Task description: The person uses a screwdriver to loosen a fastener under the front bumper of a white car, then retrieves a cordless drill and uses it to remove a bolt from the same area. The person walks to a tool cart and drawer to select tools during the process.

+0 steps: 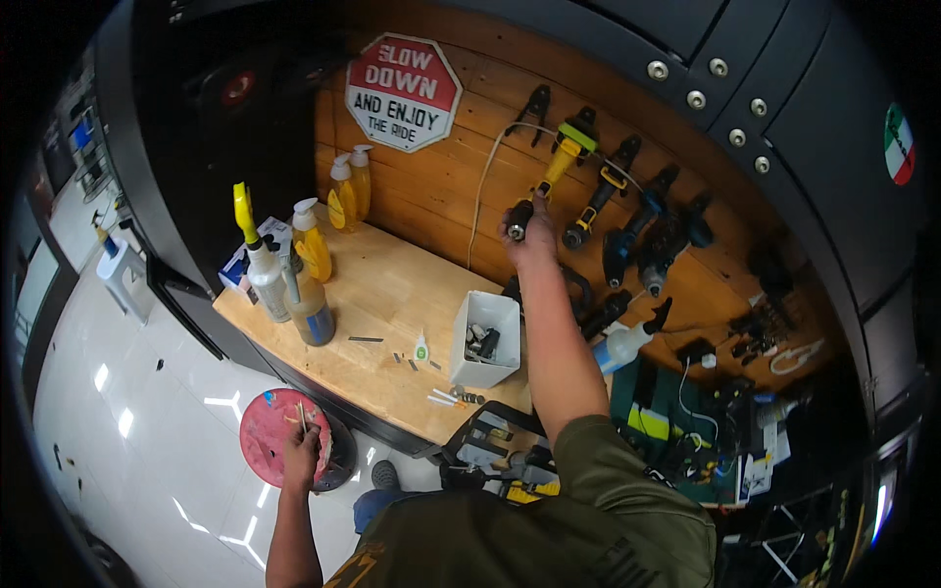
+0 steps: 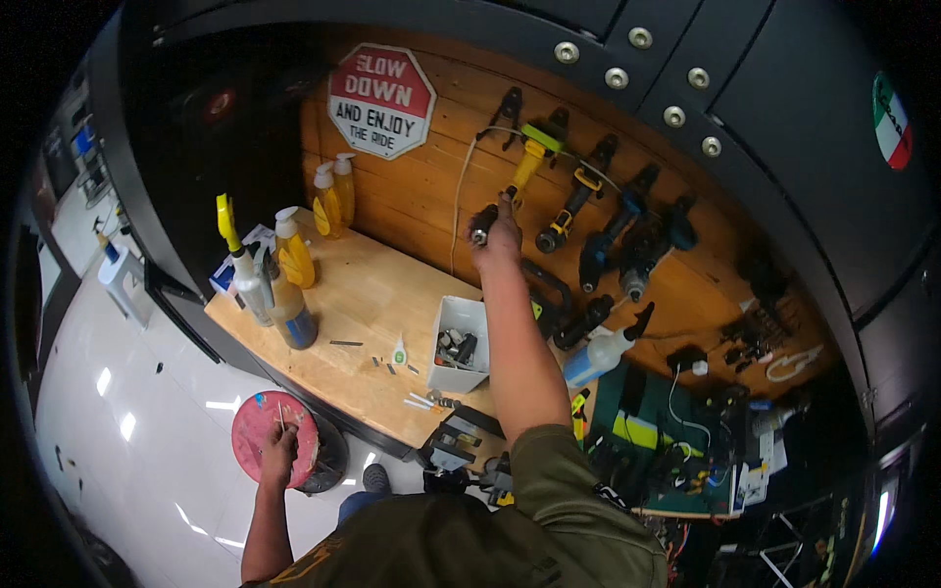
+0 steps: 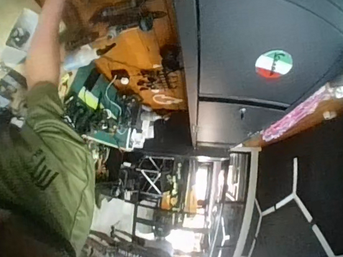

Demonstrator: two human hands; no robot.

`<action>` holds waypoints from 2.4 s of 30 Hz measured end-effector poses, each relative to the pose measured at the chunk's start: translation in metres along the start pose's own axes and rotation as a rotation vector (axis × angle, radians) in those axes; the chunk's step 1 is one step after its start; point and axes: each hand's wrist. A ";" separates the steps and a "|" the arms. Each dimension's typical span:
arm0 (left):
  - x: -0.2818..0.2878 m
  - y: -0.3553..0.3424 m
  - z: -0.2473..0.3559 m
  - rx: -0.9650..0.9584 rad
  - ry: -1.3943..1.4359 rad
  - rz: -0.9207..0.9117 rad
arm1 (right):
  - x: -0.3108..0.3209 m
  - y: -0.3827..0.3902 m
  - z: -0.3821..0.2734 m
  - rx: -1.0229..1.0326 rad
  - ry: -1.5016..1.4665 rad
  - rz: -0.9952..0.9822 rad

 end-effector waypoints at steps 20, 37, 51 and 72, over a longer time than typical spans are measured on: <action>-0.059 0.088 0.123 -0.197 0.574 -0.350 | -0.027 0.370 0.081 0.056 1.312 -1.203; 0.096 0.315 -0.047 0.430 0.935 -0.343 | -0.096 0.513 0.266 0.600 1.276 -2.389; 0.432 0.517 -0.040 -0.254 0.911 0.712 | -0.305 0.654 0.541 -0.490 0.760 -1.984; 0.714 0.369 0.089 -0.364 0.471 1.080 | -0.567 0.588 0.803 -1.698 -0.080 -1.379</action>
Point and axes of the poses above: each hand's wrist, its own y-axis away from the middle knuckle, its own x-axis out of the back of the hand, z = x × y, and after that the axes turned 10 degrees about -z, right-handed
